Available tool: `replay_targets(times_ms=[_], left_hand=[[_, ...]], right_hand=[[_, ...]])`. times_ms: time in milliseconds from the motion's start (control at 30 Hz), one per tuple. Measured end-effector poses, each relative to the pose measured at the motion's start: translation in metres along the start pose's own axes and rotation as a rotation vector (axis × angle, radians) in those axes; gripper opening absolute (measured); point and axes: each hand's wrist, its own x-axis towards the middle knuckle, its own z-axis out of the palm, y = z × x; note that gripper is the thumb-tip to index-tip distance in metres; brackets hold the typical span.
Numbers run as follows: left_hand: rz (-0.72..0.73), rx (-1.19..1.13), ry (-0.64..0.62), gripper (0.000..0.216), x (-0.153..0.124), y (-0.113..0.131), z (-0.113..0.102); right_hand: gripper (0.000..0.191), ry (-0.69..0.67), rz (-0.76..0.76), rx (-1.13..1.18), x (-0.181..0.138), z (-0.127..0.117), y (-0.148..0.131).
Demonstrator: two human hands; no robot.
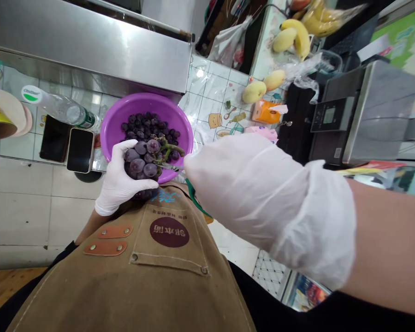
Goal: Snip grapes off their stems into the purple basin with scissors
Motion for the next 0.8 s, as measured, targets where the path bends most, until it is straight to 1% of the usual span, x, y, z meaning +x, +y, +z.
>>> replay_targets(times_ms=[67, 200, 367, 533, 600, 700, 767, 800], left_hand=[[-0.001, 0.001, 0.003, 0.111, 0.0, 0.001, 0.0], [-0.018, 0.006, -0.005, 0.108, -0.001, 0.005, 0.002], [-0.031, 0.013, 0.0, 0.1, -0.002, 0.01, 0.005], [-0.06, 0.013, -0.041, 0.099, -0.002, 0.012, 0.005], [-0.065, 0.006, -0.042, 0.099, -0.001, 0.012, 0.006], [-0.059, -0.004, -0.023, 0.098, 0.0, 0.011, 0.007], [-0.056, -0.005, -0.018, 0.097, 0.0, 0.01, 0.008], [-0.053, -0.006, -0.017, 0.097, 0.0, 0.01, 0.009]], right_hand=[[0.022, -0.09, -0.035, -0.104, -0.002, 0.001, 0.004], [0.025, -0.062, -0.069, -0.117, -0.002, 0.006, 0.008], [0.025, -0.091, -0.021, -0.169, 0.003, 0.007, -0.001], [0.029, -0.031, -0.084, -0.127, 0.004, 0.001, -0.007], [0.029, -0.056, -0.091, -0.109, 0.004, -0.006, -0.01], [0.023, -0.132, -0.062, -0.156, 0.008, -0.015, -0.014], [0.017, -0.168, -0.029, -0.19, 0.012, -0.016, -0.014], [0.014, -0.164, 0.001, -0.178, 0.014, -0.013, -0.012]])
